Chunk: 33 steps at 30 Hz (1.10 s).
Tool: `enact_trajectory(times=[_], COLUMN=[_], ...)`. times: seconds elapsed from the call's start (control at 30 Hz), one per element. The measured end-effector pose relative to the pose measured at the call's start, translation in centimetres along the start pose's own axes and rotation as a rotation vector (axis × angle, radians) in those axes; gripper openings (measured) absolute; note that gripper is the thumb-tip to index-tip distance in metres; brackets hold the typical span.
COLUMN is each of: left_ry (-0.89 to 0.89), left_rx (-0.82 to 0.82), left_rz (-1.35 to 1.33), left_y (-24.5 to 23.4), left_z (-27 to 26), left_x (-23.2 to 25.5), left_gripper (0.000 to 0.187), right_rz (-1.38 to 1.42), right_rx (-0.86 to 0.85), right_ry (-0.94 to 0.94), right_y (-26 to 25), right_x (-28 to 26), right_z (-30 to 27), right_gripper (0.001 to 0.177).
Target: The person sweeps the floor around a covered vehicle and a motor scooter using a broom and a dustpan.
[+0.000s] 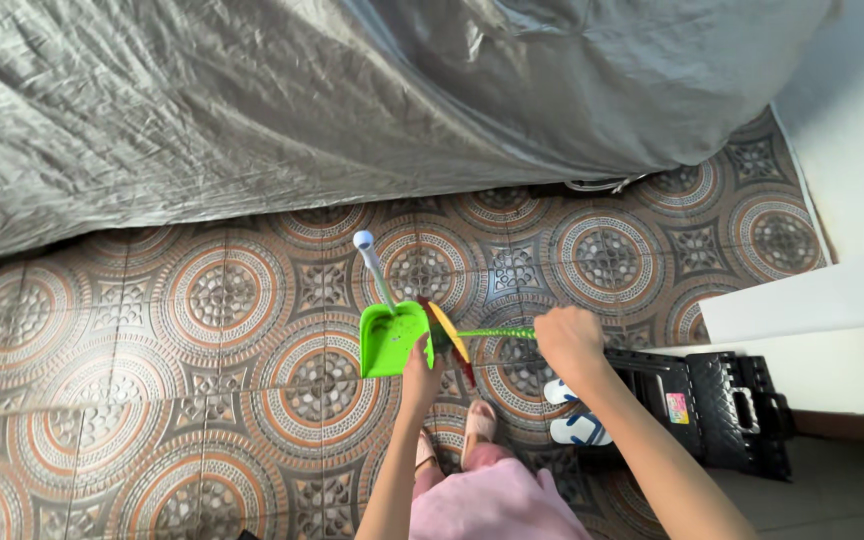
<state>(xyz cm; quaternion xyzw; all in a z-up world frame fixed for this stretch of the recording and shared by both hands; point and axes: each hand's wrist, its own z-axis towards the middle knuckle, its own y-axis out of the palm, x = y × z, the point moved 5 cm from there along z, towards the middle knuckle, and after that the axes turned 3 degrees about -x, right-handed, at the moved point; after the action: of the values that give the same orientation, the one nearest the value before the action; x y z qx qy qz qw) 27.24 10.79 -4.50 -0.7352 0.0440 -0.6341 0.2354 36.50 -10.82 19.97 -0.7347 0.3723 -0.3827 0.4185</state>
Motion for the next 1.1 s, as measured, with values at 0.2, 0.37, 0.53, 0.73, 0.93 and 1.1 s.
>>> enact_trajectory(times=[0.2,0.37,0.53,0.73,0.93,1.1], left_ry=[0.003,0.087,0.095,-0.020,0.047,-0.008], left_rx=[0.053,0.291,0.416,0.303,0.131,0.038], left_rz=[0.111,0.122,0.228,0.344,0.401,0.349], left_y=[0.9,-1.9,-6.0,-9.3,-9.2,-9.5], left_z=[2.8,7.9,11.8,17.4,20.9,21.5], left_x=[0.2,2.3,4.6,3.5,-0.9,-0.8], left_gripper=[0.064,0.085,0.101,0.103,0.065,0.036], right_rz=[-0.001,-0.011,-0.001,0.044,0.105,0.114], right_rx=[0.026,0.013,0.032,0.028,-0.052,-0.153], right_ry=[0.040,0.036,0.035,0.133,0.283,0.360], right_y=[1.6,1.3,1.4,1.2,1.3,1.8], right_x=[2.1,2.5,2.2,2.6,3.4,2.9], right_z=[1.8,6.6,9.0,11.0,11.5,10.6], right_gripper=[0.018,0.019,0.023,0.027,0.022,0.020])
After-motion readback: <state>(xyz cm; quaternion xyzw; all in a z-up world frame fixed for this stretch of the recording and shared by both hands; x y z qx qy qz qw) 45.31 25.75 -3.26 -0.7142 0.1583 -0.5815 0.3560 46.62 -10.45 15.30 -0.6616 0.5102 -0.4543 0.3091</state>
